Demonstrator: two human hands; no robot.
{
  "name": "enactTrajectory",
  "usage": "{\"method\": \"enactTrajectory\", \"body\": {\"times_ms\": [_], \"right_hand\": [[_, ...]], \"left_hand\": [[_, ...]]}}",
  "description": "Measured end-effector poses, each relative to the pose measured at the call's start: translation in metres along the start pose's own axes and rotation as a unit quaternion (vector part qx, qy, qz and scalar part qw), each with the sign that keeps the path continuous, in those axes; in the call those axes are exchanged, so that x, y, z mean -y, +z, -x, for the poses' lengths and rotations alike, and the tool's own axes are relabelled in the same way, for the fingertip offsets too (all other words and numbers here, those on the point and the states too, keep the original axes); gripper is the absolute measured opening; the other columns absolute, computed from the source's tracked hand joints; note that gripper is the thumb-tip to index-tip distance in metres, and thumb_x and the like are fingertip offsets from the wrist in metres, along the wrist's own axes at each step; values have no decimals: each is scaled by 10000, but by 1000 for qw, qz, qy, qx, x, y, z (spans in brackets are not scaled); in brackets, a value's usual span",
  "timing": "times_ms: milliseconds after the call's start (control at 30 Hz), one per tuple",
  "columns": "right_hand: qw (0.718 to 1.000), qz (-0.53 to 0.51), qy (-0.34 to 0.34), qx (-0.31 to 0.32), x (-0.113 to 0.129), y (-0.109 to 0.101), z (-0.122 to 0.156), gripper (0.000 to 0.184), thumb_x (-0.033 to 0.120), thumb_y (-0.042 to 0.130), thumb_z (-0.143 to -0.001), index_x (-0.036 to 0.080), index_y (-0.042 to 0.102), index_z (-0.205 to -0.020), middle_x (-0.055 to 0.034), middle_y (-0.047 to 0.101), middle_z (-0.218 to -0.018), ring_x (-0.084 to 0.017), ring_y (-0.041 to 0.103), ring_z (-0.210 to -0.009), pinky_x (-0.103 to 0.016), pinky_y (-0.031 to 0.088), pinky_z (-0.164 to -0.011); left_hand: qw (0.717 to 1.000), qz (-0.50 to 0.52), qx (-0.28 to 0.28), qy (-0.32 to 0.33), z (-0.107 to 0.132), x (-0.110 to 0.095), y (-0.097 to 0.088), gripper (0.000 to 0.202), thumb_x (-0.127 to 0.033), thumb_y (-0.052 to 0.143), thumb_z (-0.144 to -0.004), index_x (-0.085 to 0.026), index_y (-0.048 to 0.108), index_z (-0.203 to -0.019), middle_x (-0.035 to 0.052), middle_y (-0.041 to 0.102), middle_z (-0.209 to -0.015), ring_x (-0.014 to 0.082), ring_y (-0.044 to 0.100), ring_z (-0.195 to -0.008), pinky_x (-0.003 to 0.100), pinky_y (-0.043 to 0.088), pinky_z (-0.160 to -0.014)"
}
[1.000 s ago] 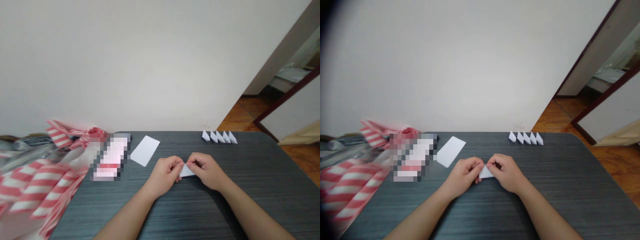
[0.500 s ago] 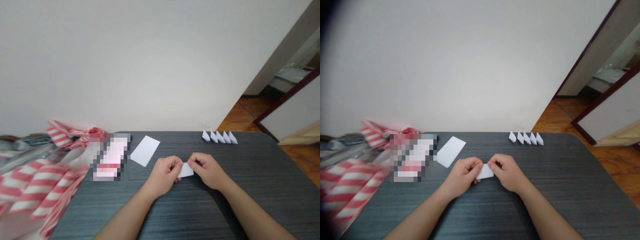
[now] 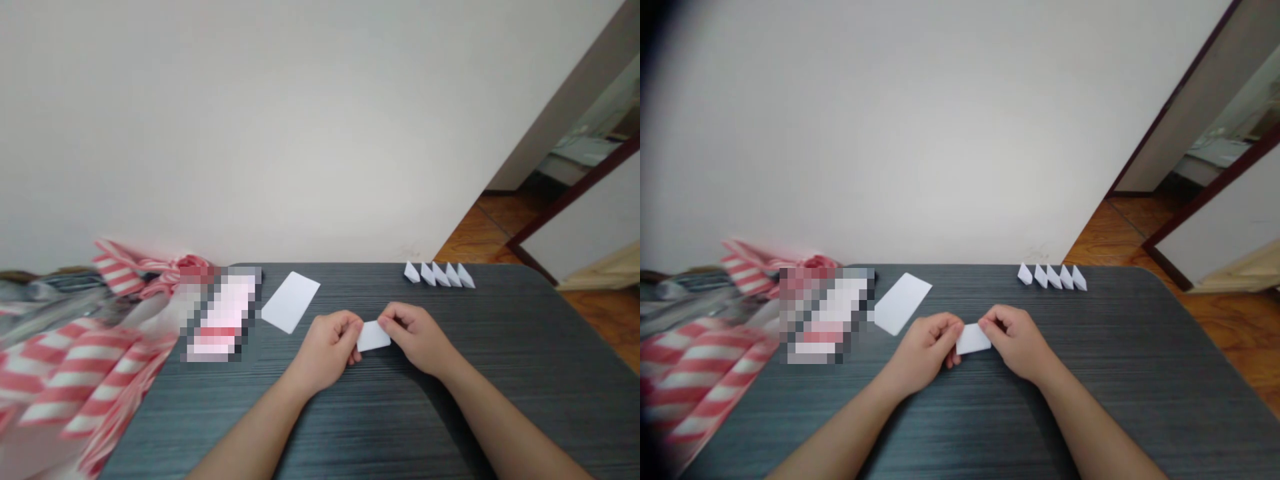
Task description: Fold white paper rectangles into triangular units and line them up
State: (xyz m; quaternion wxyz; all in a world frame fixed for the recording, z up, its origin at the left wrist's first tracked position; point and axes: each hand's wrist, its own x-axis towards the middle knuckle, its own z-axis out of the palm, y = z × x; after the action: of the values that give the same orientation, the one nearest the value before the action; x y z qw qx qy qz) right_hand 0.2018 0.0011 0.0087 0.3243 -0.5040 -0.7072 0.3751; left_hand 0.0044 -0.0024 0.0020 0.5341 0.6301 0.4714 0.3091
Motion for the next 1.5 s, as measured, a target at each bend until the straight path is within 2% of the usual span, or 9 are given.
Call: {"method": "enactTrajectory", "body": {"times_ms": [200, 433, 633, 867, 1100, 1167, 1267, 1400, 1500], "right_hand": [[999, -23, 21, -5, -1, 0, 1, 218, 236, 523, -900, 176, 557, -693, 22, 545, -646, -135, 503, -630, -237, 375, -594], [1000, -22, 9, -15, -2, -1, 1, 211, 221, 517, -904, 178, 543, -699, 22, 532, -655, -136, 492, -636, -241, 369, -599], [999, -33, 6, -37, -4, 0, 1, 195, 240, 519, -913, 181, 576, -736, 16, 556, -678, -143, 515, -657, -246, 384, -617], [999, -37, 17, -19, -7, 1, 1, 153, 251, 543, -908, 182, 615, -792, 23, 561, -647, -138, 520, -615, -245, 395, -589], [999, -35, -7, 2, -5, 4, 1, 127, 228, 572, -896, 185, 651, -807, 1, 628, -696, -147, 565, -652, -259, 422, -622], [997, -83, -4, -4, -8, 6, 3, 64, 233, 581, -894, 195, 632, -905, -3, 636, -741, -151, 581, -673, -260, 440, -625], [990, -142, -23, 5, -12, 8, 6, 152, 211, 604, -878, 214, 572, -1027, -25, 643, -897, -147, 590, -718, -261, 465, -644], [990, -107, -78, 44, -10, 8, 8, 248, 148, 676, -810, 229, 586, -1026, -49, 575, -1093, -116, 547, -708, -235, 443, -604], [990, -80, -102, 56, -6, 6, 8, 228, 121, 688, -795, 226, 593, -974, -49, 553, -1112, -113, 535, -721, -227, 430, -604]], "left_hand": [[1000, 13, -5, -1, 0, 1, -1, 311, -398, 469, -933, -169, 606, -774, -16, 620, -534, 104, 533, -466, 191, 405, -487], [1000, 13, 16, 1, -1, 0, -1, 322, -379, 487, -924, -166, 595, -708, -9, 621, -530, 98, 534, -472, 189, 396, -495], [1000, 12, 8, 7, 0, 1, -1, 318, -382, 482, -933, -167, 597, -728, -9, 621, -533, 99, 529, -470, 192, 396, -493], [1000, 23, 20, 7, -2, 4, -1, 288, -359, 490, -936, -158, 607, -765, -2, 622, -556, 104, 540, -488, 198, 407, -502], [999, 6, 52, 5, -1, -2, -2, 306, -373, 511, -927, -149, 638, -763, -7, 598, -566, 102, 554, -505, 195, 406, -501], [999, 19, 44, 1, -1, -1, -2, 319, -382, 505, -932, -149, 622, -749, -9, 595, -549, 98, 540, -491, 192, 402, -493], [997, 68, 28, -6, -3, 3, 0, 318, -401, 492, -939, -148, 609, -785, -10, 600, -535, 92, 512, -457, 190, 402, -472], [994, 107, 19, -16, -6, 6, 1, 316, -416, 499, -935, -145, 607, -814, -11, 603, -520, 88, 502, -431, 184, 401, -450], [994, 107, 16, -17, -6, 6, 1, 316, -418, 508, -931, -144, 606, -808, -11, 604, -520, 87, 507, -435, 181, 401, -450]]}}
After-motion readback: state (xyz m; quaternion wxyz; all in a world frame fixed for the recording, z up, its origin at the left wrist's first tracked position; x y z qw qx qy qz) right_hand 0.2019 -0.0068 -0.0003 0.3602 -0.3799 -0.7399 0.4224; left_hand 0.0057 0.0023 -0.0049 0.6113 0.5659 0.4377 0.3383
